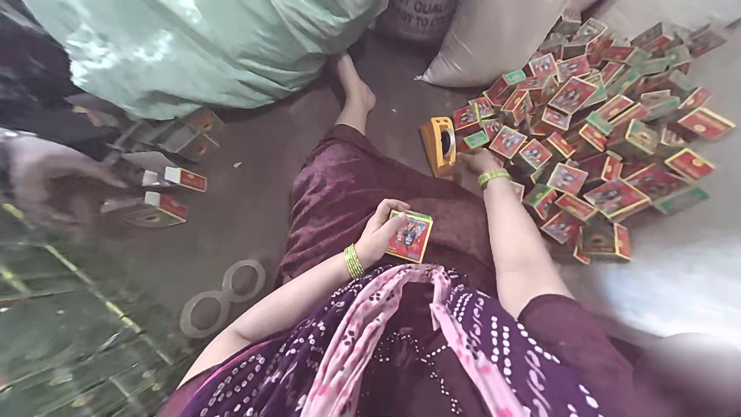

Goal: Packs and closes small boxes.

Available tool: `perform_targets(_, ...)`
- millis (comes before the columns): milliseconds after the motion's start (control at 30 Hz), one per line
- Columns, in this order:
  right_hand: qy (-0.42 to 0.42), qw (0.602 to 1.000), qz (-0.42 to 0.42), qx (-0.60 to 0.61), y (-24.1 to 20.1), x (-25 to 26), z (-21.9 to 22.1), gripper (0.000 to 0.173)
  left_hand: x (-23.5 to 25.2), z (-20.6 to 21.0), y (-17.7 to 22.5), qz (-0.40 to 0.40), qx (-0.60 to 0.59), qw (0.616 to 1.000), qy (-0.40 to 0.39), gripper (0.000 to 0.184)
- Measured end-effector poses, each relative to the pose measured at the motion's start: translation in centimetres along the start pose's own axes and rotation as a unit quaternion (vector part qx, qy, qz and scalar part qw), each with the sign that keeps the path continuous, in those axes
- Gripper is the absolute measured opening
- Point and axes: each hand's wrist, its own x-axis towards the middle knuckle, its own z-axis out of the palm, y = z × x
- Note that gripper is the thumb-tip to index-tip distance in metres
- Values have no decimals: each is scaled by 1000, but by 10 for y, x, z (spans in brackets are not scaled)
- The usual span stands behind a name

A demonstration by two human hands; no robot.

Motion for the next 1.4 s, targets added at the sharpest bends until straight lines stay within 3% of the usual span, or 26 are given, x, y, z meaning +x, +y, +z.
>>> perform_targets(267,1,996,-3,86,-3,4,7,42,8,-1,-4,1,0,1000,-14,22)
perform_targets(367,-4,986,19,168,-4,-11,3,37,7,-2,-3,1,8,1000,-11,22)
perform_targets(500,1,981,61,184,9,-32,4,45,6,-2,-1,5,13,1000,3,22)
perform_targets(633,-15,976,57,212,5,-53,11,34,6,-1,-4,-2,17,1000,3,24)
perform_targets(800,-3,987,19,157,5,-44,22,43,2,0,-2,0,23,1000,13,24)
perform_targets(933,46,995,0,-90,1,-49,23,39,0,0,-2,6,20,1000,22,26)
perform_targets(1000,46,990,0,-134,0,-54,23,40,-1,1,-3,7,26,999,29,25)
perform_targets(1100,11,993,-77,90,-8,-71,15,36,-2,2,-3,12,48,998,50,26)
perform_targets(1167,-54,954,-120,269,-25,-119,13,36,-3,1,-5,16,84,994,63,27)
perform_targets(1233,-133,900,-154,384,-37,-178,11,25,-4,0,-5,18,122,990,70,30)
perform_targets(1300,-178,854,-184,452,-42,-220,17,20,-4,0,-6,31,146,986,68,34)
perform_targets(1400,-196,847,-180,461,-42,-250,34,21,-5,3,-10,41,161,985,53,37)
